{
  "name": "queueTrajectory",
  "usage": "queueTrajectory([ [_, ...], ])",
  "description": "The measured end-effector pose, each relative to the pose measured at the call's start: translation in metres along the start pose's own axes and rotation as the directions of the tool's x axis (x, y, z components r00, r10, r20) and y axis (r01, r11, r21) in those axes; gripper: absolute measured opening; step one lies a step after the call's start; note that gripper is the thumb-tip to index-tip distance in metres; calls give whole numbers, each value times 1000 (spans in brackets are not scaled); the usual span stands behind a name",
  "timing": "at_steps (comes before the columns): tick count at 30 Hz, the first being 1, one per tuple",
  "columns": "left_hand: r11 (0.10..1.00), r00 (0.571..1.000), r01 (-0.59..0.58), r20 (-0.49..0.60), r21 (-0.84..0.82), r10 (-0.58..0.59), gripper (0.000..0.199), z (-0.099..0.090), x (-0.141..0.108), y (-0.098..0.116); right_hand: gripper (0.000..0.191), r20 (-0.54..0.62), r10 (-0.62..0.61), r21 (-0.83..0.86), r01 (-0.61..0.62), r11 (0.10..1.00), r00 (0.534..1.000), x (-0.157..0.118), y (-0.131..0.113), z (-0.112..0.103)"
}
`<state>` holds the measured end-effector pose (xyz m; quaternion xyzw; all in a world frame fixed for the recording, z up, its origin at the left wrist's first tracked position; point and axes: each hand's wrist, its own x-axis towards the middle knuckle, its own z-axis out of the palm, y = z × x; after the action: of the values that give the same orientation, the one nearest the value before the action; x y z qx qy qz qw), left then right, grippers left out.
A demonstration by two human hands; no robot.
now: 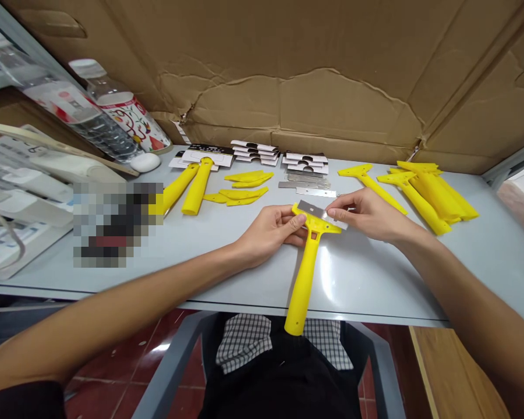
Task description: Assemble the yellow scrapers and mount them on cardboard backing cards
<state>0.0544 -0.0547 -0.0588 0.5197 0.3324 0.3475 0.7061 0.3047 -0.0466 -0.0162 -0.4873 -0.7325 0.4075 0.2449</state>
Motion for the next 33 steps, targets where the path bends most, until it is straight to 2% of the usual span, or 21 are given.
queueTrajectory([
  [9, 1000, 1000, -11, 20, -1, 11, 34, -1, 0, 0, 30, 19, 23, -23, -22, 999, 1000, 3, 3, 6],
  [13, 1000, 999, -19, 26, -5, 19, 40, -1, 1, -1, 28, -8, 14, -24, -15, 1000, 1000, 3, 3, 10],
  [18, 1000, 1000, -14, -11, -16, 14, 35, 3, 0, -1, 26, -74, 3, -42, -6, 999, 997, 4, 4, 19],
  [27, 1000, 999, -2, -34, -11, 1, 25, 3, 0, -1, 28, -41, 0, -55, -2, 999, 999, 4, 3, 16],
  [33, 1000, 998, 4, -69, -8, -4, 20, 4, 0, 0, 28, -31, 41, 8, -41, 999, 999, 4, 4, 17],
])
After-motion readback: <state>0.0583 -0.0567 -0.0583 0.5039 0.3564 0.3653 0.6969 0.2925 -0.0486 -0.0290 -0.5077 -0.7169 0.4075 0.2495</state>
